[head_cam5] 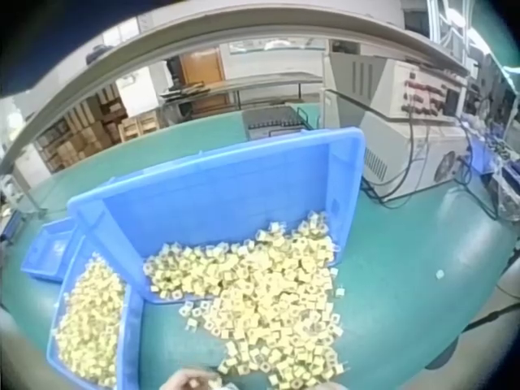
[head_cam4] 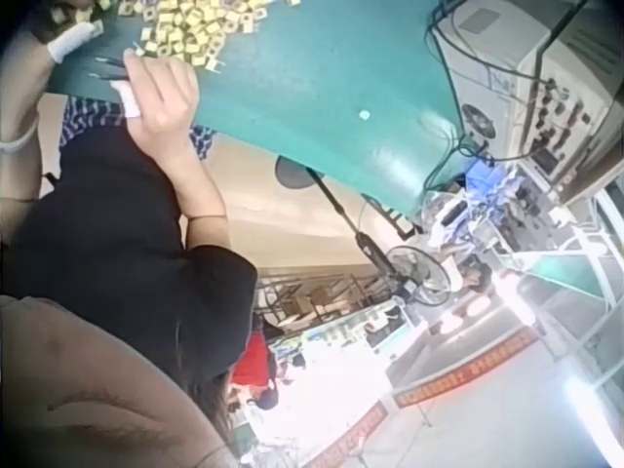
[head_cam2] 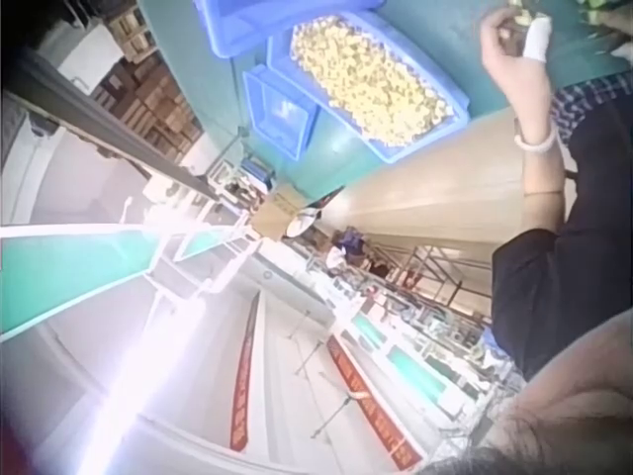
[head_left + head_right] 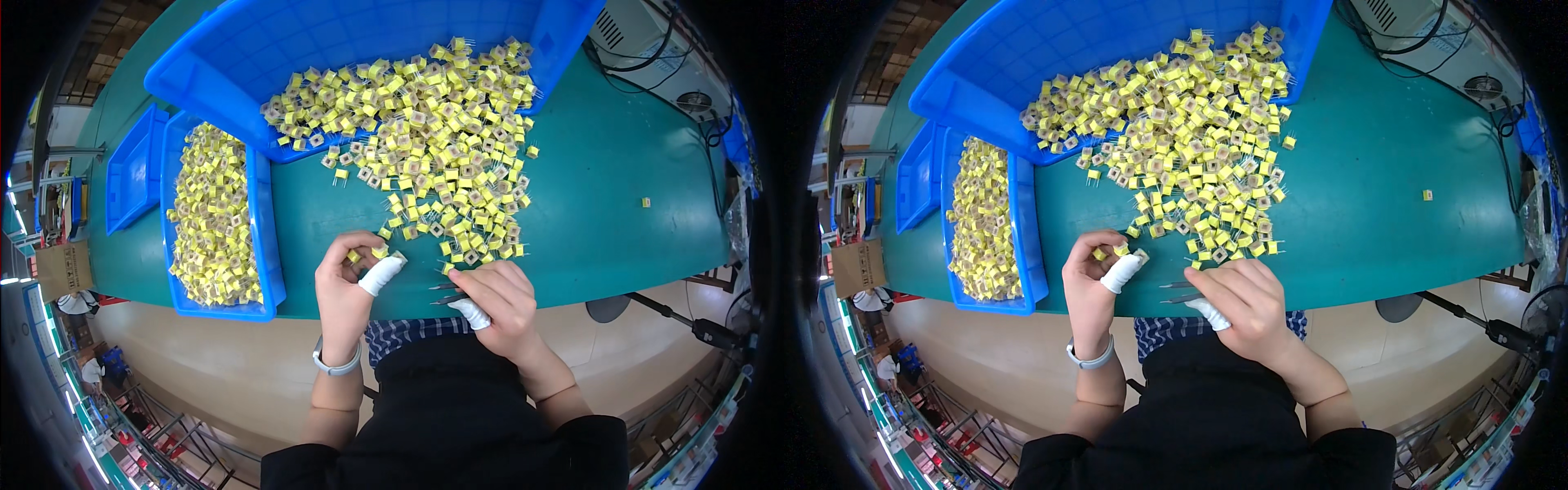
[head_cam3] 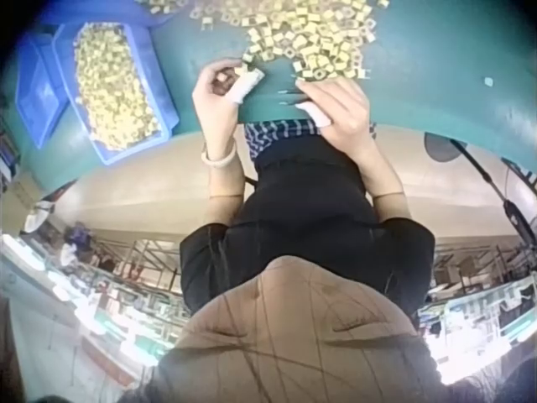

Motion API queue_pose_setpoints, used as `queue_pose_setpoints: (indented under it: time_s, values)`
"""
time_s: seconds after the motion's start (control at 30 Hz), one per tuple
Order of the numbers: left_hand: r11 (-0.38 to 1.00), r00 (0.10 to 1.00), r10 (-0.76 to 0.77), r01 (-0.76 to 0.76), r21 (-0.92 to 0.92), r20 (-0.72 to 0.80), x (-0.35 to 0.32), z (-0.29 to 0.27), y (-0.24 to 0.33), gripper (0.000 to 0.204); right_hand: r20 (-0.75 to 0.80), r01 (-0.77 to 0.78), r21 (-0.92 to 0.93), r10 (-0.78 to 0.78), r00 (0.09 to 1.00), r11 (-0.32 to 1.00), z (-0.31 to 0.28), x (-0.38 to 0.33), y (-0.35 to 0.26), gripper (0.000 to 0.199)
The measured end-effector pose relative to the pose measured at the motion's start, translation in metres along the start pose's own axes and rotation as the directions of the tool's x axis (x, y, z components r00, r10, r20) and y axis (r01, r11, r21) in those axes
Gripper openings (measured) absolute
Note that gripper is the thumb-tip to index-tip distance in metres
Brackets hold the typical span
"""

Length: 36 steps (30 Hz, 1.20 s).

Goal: The person picks up a transformer from a pile, trims its leads using a pair of pliers, and places the finished component into a blue bin, repeating the process for several others.

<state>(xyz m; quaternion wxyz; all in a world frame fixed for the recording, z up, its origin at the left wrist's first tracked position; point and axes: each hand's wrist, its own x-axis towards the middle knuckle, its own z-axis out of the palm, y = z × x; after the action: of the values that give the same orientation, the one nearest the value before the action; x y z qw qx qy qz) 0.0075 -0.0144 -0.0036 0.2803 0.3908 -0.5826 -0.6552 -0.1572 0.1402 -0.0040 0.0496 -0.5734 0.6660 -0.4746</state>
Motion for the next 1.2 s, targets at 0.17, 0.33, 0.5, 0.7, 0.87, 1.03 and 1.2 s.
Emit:
queue_pose_setpoints:
  time_s: [0.17, 0.33, 0.5, 0.7, 0.87, 1.03, 1.2]
  values:
    - [0.989, 0.997, -0.072, 0.076, -0.127, 0.038, -0.002, -0.001, -0.007, 0.037, -0.009, -0.001, 0.010, 0.001, 1.000, 1.000, 0.000, 0.001, 0.000, 0.041]
    - [0.969, 0.990, -0.116, 0.130, -0.211, 0.078, -0.002, 0.006, -0.009, 0.036, -0.010, -0.004, 0.012, 0.004, 1.000, 1.000, -0.001, 0.001, -0.001, 0.041]
    - [0.999, 0.999, -0.031, 0.033, 0.039, -0.041, -0.007, 0.013, -0.003, 0.033, -0.012, -0.009, 0.012, 0.009, 1.000, 1.000, 0.000, 0.000, 0.000, 0.041]
    - [0.868, 0.964, -0.172, 0.246, -0.432, 0.203, -0.002, 0.002, -0.005, 0.035, -0.010, -0.013, 0.013, 0.013, 1.000, 1.000, -0.001, 0.001, -0.001, 0.043]
    - [0.660, 0.899, -0.165, 0.407, -0.632, 0.406, -0.008, 0.001, -0.007, 0.035, -0.014, -0.012, 0.011, 0.013, 1.000, 1.000, 0.000, 0.000, 0.000, 0.045]
    - [0.533, 0.847, -0.148, 0.504, -0.680, 0.511, -0.012, 0.008, -0.006, 0.032, -0.044, -0.023, -0.015, 0.022, 0.999, 1.000, -0.001, 0.001, -0.002, 0.037]
    - [0.567, 0.814, -0.174, 0.543, -0.619, 0.554, -0.016, 0.013, -0.007, 0.034, -0.052, -0.016, -0.015, 0.016, 0.999, 1.000, -0.001, 0.001, -0.002, 0.037]
